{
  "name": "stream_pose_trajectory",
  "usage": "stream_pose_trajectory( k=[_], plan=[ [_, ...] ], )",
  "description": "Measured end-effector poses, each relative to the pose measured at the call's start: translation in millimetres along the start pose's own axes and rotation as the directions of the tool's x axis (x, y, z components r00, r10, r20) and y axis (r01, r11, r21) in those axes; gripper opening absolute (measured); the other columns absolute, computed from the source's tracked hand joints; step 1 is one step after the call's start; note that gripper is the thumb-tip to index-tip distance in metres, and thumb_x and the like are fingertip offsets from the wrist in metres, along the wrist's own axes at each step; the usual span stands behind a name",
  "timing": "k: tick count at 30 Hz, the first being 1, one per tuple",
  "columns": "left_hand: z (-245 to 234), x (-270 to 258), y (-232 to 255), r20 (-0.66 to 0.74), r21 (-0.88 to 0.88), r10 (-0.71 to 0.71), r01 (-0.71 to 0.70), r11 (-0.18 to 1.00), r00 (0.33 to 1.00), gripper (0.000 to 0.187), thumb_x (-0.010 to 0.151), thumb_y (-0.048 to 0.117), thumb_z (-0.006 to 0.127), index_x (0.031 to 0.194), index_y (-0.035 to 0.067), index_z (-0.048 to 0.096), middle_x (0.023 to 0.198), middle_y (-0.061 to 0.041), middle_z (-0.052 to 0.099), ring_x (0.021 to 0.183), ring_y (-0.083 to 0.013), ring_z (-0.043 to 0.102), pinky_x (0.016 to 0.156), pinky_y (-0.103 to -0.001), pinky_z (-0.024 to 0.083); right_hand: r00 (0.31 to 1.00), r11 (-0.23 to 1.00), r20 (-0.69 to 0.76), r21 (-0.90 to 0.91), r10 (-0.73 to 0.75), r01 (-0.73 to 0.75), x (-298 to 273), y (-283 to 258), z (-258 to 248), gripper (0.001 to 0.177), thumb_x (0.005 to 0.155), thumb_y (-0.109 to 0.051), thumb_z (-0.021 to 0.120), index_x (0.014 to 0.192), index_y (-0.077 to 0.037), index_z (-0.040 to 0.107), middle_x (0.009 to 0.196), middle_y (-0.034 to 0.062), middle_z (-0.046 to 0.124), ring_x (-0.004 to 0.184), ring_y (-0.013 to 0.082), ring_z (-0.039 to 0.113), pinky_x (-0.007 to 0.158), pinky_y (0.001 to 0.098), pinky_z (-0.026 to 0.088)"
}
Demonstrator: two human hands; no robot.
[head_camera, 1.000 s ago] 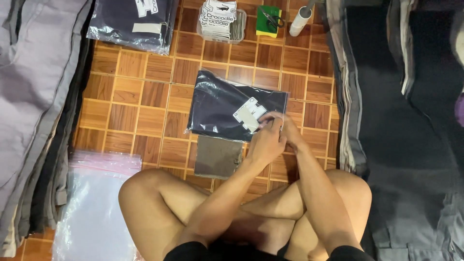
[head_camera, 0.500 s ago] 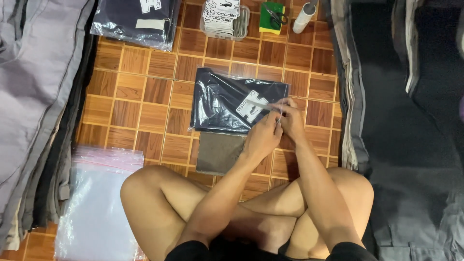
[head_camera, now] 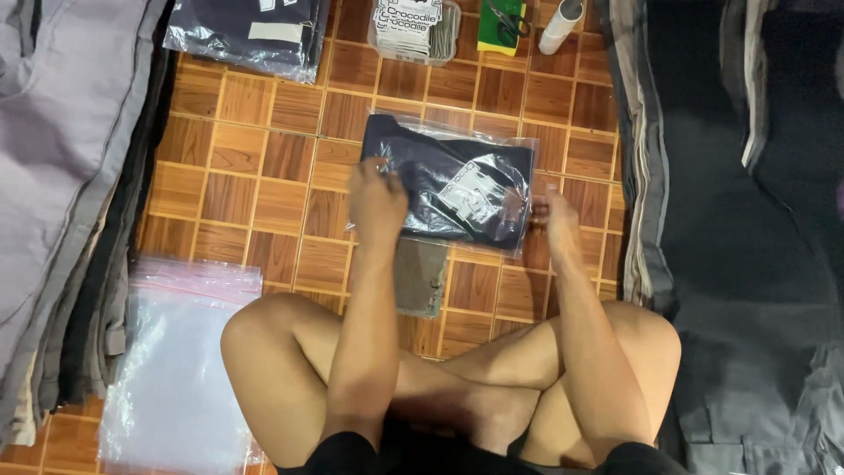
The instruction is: Lint rolling, folding, and bagging a pair of pants before applying a label.
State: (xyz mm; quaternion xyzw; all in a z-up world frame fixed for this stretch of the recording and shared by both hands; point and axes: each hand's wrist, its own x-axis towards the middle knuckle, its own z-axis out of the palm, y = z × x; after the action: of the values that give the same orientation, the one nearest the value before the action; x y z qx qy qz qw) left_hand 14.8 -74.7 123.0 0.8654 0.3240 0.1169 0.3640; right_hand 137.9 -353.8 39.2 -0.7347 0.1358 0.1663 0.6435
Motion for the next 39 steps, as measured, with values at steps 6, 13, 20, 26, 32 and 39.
stream_pose_trajectory(
  k=[6, 13, 20, 26, 32, 39],
  plan=[
    [11.8, 21.4, -85.1, -0.035, 0.057, -0.305, 0.306, 0.950, 0.952, 0.045, 0.095, 0.023, 0.063, 0.132, 0.002, 0.049, 0.113, -0.022, 0.061, 0.109, -0.0420, 0.066, 0.086, -0.051, 0.056, 0.992, 0.829, 0.095, -0.546, -0.084, 0.122, 25.6, 53.6, -3.9, 0.028, 0.081, -0.031, 0.086, 0.098, -0.011, 0.076, 0.081, 0.0102, 0.071, 0.067, 0.0210, 0.071, 0.060, 0.0358, 0.058],
    [22.7, 21.0, -97.1, 0.064, 0.262, -0.365, 0.337, 0.904, 0.929, 0.045, 0.094, 0.040, 0.060, 0.120, 0.003, 0.055, 0.099, -0.023, 0.069, 0.101, -0.0451, 0.070, 0.081, -0.057, 0.055, 0.998, 0.999, 0.046, -0.043, 0.032, -0.030, 8.9, 8.0, 16.8, 0.024, 0.081, -0.025, 0.089, 0.099, -0.015, 0.078, 0.084, 0.0041, 0.073, 0.073, 0.0129, 0.071, 0.065, 0.0271, 0.060],
    [2.8, 26.1, -82.4, 0.008, 0.343, -0.490, 0.458, 0.820, 0.872, 0.053, 0.092, 0.049, 0.061, 0.126, 0.010, 0.053, 0.119, -0.018, 0.062, 0.118, -0.0408, 0.061, 0.090, -0.061, 0.051, 0.999, 0.981, -0.033, -0.194, -0.009, 0.002, -10.9, -19.4, 28.7, 0.023, 0.079, -0.022, 0.090, 0.099, -0.018, 0.079, 0.097, 0.0099, 0.072, 0.088, 0.0183, 0.065, 0.076, 0.0320, 0.058],
    [-2.1, 11.9, -4.4, -0.208, 0.076, -0.014, 0.031, 0.997, 0.978, 0.012, 0.096, 0.020, 0.064, 0.107, 0.018, 0.070, 0.097, -0.006, 0.069, 0.099, -0.0309, 0.070, 0.088, -0.049, 0.048, 0.971, 0.961, 0.231, 0.253, 0.054, -0.114, -22.5, -48.8, 25.1, 0.026, 0.083, -0.009, 0.086, 0.106, -0.006, 0.075, 0.091, 0.0026, 0.068, 0.086, 0.0145, 0.070, 0.077, 0.0284, 0.061],
    [-43.8, 41.2, 88.9, -0.002, -0.569, 0.564, -0.464, 0.678, 0.826, 0.058, 0.098, 0.031, 0.067, 0.148, 0.009, 0.046, 0.153, -0.016, 0.053, 0.144, -0.0372, 0.052, 0.121, -0.054, 0.041, 0.791, 0.984, 0.605, -0.069, -0.091, 0.165, -104.7, -167.3, 24.3, 0.013, 0.082, 0.005, 0.080, 0.094, 0.001, 0.079, 0.096, 0.0054, 0.073, 0.046, 0.0066, 0.046, 0.039, 0.0182, 0.040],
    [-106.1, 33.1, 116.8, 0.415, -0.713, 0.516, -0.084, 0.696, 0.750, 0.014, 0.093, 0.018, 0.077, 0.104, 0.010, 0.074, 0.082, 0.005, 0.064, 0.081, -0.0009, 0.060, 0.078, -0.018, 0.055, 0.610, 0.720, 0.551, -0.022, -0.570, 0.693, -107.1, -186.4, -34.1, 0.013, 0.083, -0.003, 0.082, 0.096, -0.005, 0.080, 0.095, 0.0123, 0.077, 0.094, 0.0225, 0.073, 0.089, 0.0343, 0.054]
  ],
)
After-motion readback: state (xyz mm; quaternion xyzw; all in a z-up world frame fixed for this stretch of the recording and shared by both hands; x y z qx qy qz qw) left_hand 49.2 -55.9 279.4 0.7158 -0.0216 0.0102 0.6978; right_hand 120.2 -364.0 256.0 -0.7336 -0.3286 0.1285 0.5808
